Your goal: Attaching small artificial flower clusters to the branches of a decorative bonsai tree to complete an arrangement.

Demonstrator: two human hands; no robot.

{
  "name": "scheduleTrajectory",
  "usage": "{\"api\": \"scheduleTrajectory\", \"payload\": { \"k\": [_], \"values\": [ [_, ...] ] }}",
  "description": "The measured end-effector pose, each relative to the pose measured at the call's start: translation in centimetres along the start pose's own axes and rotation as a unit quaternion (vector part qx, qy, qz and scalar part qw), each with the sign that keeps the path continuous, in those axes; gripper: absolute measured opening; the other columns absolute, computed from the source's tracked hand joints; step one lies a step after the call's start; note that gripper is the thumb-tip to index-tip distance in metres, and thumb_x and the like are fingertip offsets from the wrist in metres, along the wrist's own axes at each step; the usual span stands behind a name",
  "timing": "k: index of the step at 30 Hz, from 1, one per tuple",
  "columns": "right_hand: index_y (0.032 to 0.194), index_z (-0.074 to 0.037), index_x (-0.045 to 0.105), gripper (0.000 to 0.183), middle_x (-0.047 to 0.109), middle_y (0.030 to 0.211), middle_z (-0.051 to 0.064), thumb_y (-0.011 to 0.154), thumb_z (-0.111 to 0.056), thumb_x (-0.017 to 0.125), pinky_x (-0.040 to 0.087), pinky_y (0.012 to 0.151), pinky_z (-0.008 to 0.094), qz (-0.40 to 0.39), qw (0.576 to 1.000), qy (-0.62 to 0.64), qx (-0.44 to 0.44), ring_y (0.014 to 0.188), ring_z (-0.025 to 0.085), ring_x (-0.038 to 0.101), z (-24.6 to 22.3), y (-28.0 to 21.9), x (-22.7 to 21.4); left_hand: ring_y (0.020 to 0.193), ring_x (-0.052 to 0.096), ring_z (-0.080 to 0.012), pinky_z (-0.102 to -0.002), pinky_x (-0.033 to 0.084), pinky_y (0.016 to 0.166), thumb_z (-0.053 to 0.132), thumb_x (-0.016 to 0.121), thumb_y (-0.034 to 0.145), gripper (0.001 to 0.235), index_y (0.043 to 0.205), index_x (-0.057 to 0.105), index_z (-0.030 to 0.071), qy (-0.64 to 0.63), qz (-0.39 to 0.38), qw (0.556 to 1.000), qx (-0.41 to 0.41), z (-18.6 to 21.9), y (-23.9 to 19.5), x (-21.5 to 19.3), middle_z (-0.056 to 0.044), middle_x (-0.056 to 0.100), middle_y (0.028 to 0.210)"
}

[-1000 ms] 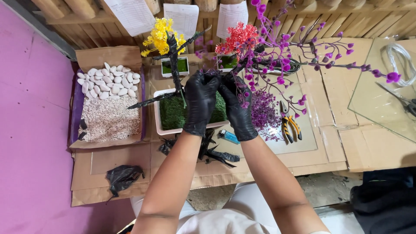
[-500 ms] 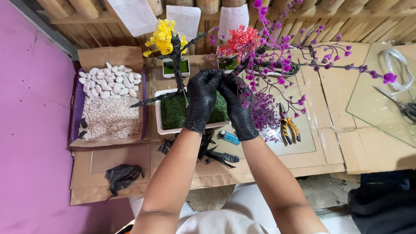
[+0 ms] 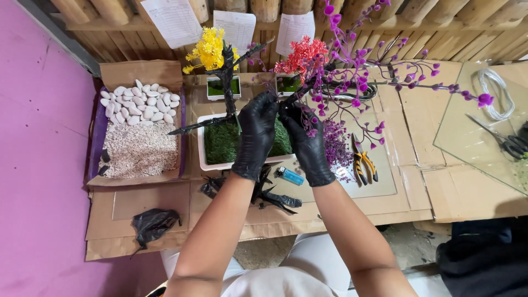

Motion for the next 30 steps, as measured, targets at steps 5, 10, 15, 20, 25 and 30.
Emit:
{"api": "scheduleTrajectory", "payload": {
  "k": [5, 10, 15, 20, 25, 30],
  "values": [
    [0.122, -0.001, 0.069, 0.030, 0.072, 0.117, 0.020, 0.093, -0.005, 0.074, 0.057, 0.100, 0.042, 0.010, 0.989, -0.145, -0.014, 0.112, 0.025, 0.067, -1.7, -1.5, -5.5, 0.107, 0.071, -0.0389, -0.049, 0.062, 0.089, -0.004, 0.068, 0.092, 0.032, 0.123, 0.069, 0.004, -0.057, -0.058, 0.997, 0.014, 3.2, -4.8, -3.2, -0.026, 0.074, 0.110],
    [0.118, -0.001, 0.067, 0.022, 0.073, 0.115, 0.019, 0.097, -0.007, 0.072, 0.054, 0.105, 0.039, 0.075, 0.975, -0.207, -0.019, 0.116, 0.024, 0.067, -2.0, -1.6, -13.9, 0.119, 0.065, -0.0366, -0.049, 0.060, 0.097, -0.002, 0.069, 0.096, 0.032, 0.125, 0.066, 0.010, -0.039, -0.080, 0.995, 0.053, 1.5, -7.8, -6.6, -0.014, 0.074, 0.117],
    [0.124, -0.038, 0.072, 0.033, 0.071, 0.125, 0.001, 0.092, -0.044, 0.075, 0.051, 0.104, 0.049, -0.017, 0.756, -0.628, 0.184, 0.123, 0.029, 0.063, 4.6, 0.2, -23.3, 0.098, 0.073, -0.0290, -0.042, 0.061, 0.090, 0.011, 0.077, 0.093, 0.018, 0.111, 0.077, 0.015, 0.099, -0.056, 0.980, 0.164, -1.4, -8.2, -9.6, -0.004, 0.075, 0.103],
    [0.132, -0.029, 0.067, 0.047, 0.066, 0.131, 0.005, 0.089, -0.048, 0.076, 0.055, 0.099, 0.055, -0.019, 0.707, -0.688, 0.160, 0.120, 0.033, 0.065, 7.3, 0.4, -22.5, 0.100, 0.072, -0.0293, -0.043, 0.061, 0.091, 0.017, 0.077, 0.094, 0.025, 0.119, 0.075, 0.020, 0.113, -0.073, 0.981, 0.139, -4.9, -7.9, -9.7, -0.004, 0.075, 0.106],
    [0.117, -0.020, 0.076, 0.031, 0.072, 0.111, 0.015, 0.092, -0.038, 0.073, 0.058, 0.093, 0.058, -0.051, 0.705, -0.700, 0.100, 0.110, 0.043, 0.068, 8.6, 0.7, -19.2, 0.095, 0.073, -0.0316, -0.042, 0.062, 0.088, 0.014, 0.080, 0.090, 0.024, 0.114, 0.077, 0.016, 0.128, -0.068, 0.979, 0.142, -5.2, -7.0, -10.0, -0.008, 0.076, 0.100],
    [0.102, -0.011, 0.079, 0.041, 0.075, 0.090, 0.021, 0.092, -0.049, 0.067, 0.060, 0.085, 0.058, -0.004, 0.651, -0.749, 0.126, 0.097, 0.045, 0.073, 9.9, 2.2, -21.0, 0.093, 0.074, -0.0322, -0.042, 0.063, 0.086, 0.016, 0.083, 0.087, 0.024, 0.110, 0.079, 0.017, 0.091, -0.095, 0.984, 0.123, -5.3, -6.2, -10.5, -0.008, 0.077, 0.097]
  ]
}}
Point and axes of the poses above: each hand's wrist, its own y-axis towards the middle knuckle, its own x-axis out of the palm, z = x × y, the point moved 8 cm from there along y, towards the middle knuckle
